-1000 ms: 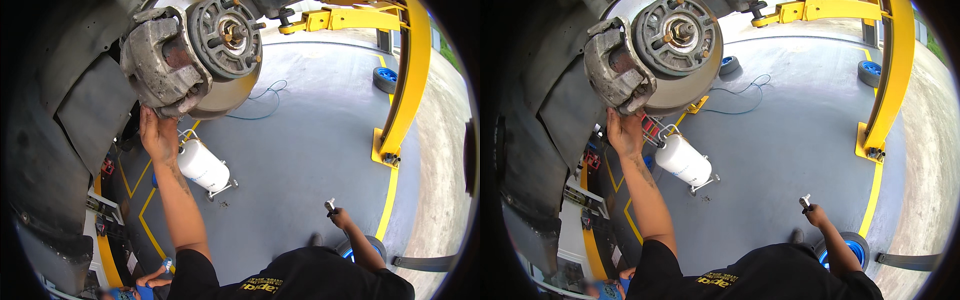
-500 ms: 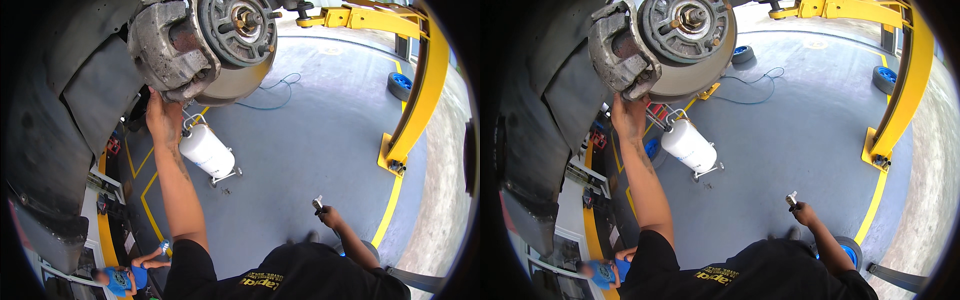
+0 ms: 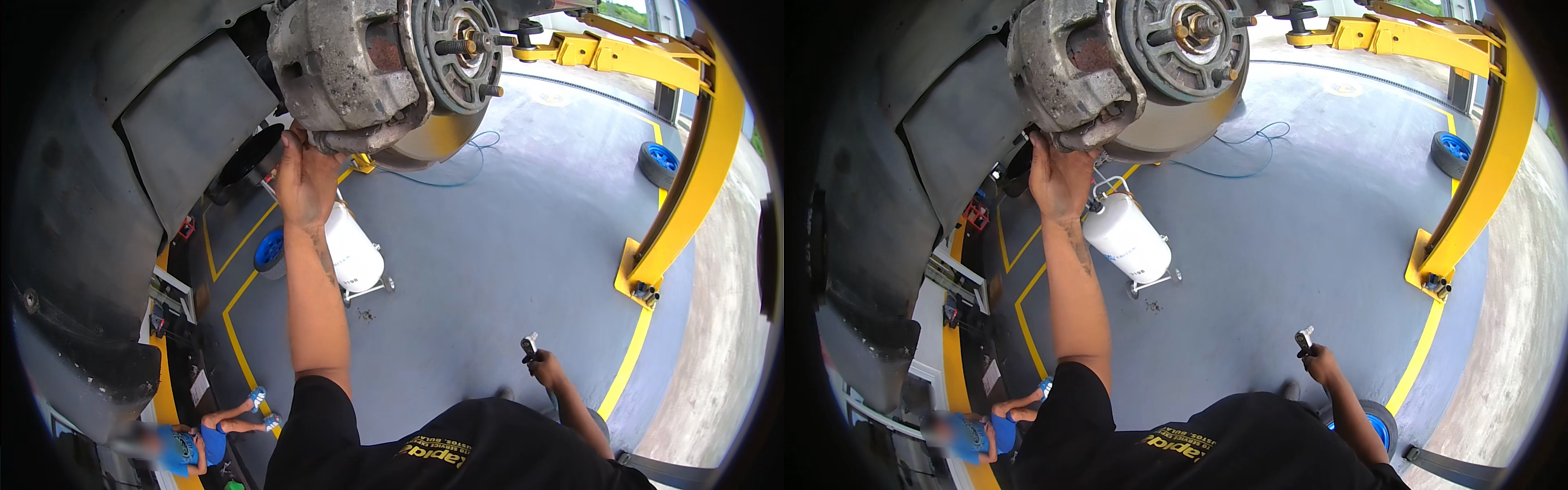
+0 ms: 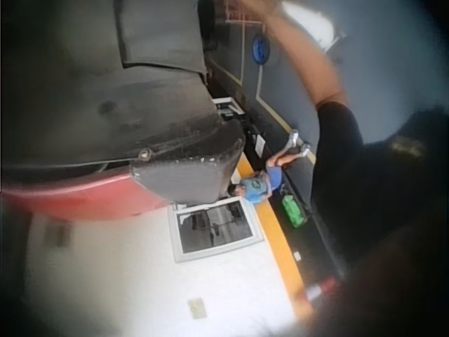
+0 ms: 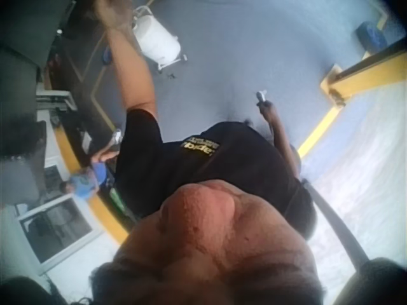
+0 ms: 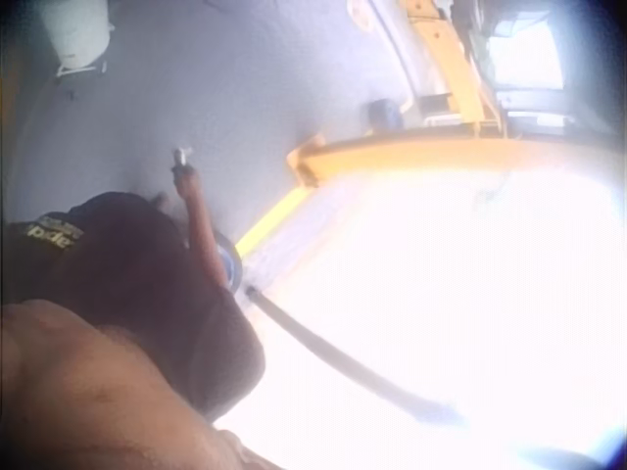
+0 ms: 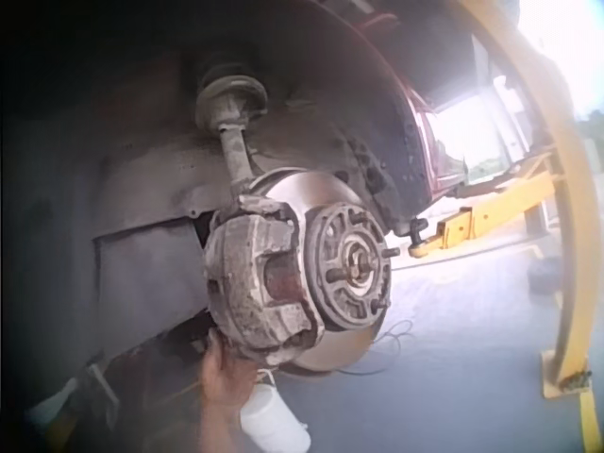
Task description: The person removes bolts from a brake caliper using a ratchet, detaches the caliper, and removes the old brake pads. The person then installs new brake pads into the caliper and reattaches the caliper to the rotor. The person places the ratchet on a workbench and searches through tool drawers.
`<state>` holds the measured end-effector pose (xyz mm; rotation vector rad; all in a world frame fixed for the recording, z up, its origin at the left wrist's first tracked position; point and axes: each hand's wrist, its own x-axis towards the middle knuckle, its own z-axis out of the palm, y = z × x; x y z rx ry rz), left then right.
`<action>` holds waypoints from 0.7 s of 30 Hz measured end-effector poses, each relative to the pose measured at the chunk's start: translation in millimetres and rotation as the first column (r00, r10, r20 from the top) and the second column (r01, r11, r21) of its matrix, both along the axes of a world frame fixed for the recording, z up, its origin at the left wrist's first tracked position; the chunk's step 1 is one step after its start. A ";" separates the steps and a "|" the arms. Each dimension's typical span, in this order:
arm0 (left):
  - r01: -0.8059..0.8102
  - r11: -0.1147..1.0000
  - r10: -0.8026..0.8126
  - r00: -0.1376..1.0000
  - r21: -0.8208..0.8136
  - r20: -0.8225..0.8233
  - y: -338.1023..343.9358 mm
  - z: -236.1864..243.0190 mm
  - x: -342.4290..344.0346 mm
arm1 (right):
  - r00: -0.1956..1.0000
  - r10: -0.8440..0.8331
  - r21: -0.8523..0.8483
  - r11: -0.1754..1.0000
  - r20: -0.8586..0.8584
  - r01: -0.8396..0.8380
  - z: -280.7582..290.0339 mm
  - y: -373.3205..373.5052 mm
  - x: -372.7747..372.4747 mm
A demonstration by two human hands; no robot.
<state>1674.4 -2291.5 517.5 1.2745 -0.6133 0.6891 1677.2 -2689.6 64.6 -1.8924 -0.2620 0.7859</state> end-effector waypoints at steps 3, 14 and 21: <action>-0.112 0.982 0.100 0.992 0.152 0.081 2.7 0.2 -7.5 | 1.000 0.007 -0.071 0.997 -0.027 -0.009 0.6 3.5 -3.7; -0.144 0.981 0.139 0.989 0.129 0.051 16.1 1.6 -31.6 | 0.995 -0.015 -0.047 0.999 -0.094 0.011 15.5 27.7 -25.5; -0.152 0.986 0.154 0.988 0.068 -0.022 22.5 -1.5 -38.3 | 0.999 0.007 -0.014 1.000 -0.034 -0.007 2.6 37.9 -25.9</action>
